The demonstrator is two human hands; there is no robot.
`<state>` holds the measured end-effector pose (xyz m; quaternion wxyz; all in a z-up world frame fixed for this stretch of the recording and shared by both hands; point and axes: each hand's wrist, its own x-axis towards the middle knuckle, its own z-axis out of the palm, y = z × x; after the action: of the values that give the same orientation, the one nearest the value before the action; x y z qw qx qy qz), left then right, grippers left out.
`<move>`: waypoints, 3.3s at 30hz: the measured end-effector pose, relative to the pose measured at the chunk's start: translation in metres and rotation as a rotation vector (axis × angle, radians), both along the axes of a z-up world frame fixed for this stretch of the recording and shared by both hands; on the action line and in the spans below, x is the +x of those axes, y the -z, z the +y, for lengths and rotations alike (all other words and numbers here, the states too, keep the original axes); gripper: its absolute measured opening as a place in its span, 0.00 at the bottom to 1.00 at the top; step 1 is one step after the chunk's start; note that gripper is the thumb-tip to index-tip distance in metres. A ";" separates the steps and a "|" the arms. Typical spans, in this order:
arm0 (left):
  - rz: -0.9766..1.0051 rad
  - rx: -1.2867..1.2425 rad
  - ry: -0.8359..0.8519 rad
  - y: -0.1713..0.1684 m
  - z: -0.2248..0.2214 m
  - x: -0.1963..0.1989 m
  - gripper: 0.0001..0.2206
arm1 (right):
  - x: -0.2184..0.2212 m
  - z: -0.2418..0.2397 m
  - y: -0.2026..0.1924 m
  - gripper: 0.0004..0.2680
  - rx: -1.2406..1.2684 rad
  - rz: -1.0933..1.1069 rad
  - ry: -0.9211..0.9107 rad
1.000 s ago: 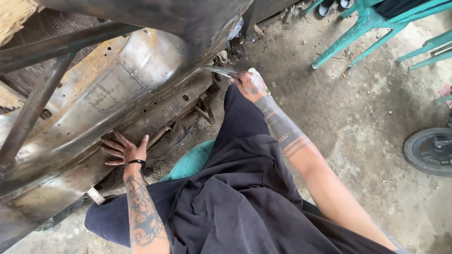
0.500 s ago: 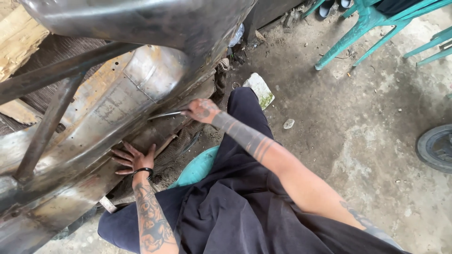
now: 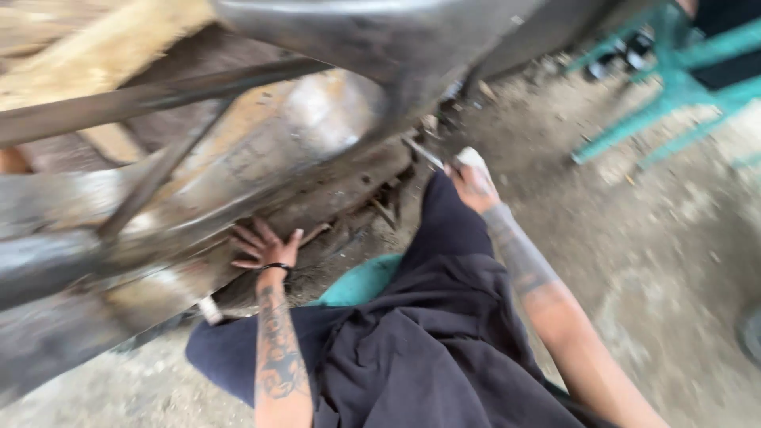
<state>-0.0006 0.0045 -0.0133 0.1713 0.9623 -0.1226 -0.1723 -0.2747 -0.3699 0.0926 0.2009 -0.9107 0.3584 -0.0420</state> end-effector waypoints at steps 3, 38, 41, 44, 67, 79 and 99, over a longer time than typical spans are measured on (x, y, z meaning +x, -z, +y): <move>0.052 0.021 0.020 0.002 -0.002 0.001 0.52 | 0.017 0.044 0.045 0.22 0.136 -0.081 -0.077; 0.363 0.126 0.088 -0.045 -0.005 0.009 0.49 | 0.112 0.121 0.032 0.10 -0.193 -0.340 -0.472; 0.390 0.103 0.087 -0.049 -0.006 0.011 0.52 | 0.117 0.104 0.020 0.09 -0.165 -0.310 -0.504; 0.373 0.126 0.082 -0.035 -0.005 0.012 0.52 | 0.087 0.075 -0.008 0.15 -0.339 -0.385 -0.415; 0.335 0.130 0.111 -0.047 -0.004 0.009 0.51 | 0.023 0.020 0.100 0.05 1.097 -0.936 0.746; 0.372 0.091 0.113 -0.062 0.000 0.008 0.49 | 0.123 0.040 0.064 0.06 1.066 -1.124 0.903; 0.248 0.152 0.050 -0.020 -0.001 0.013 0.54 | 0.079 0.173 0.126 0.08 1.196 -0.843 0.492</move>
<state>0.0123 0.0032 0.0072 0.1077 0.9404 -0.1110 -0.3030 -0.1962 -0.1964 -0.0335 0.7632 -0.4486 0.4056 -0.2278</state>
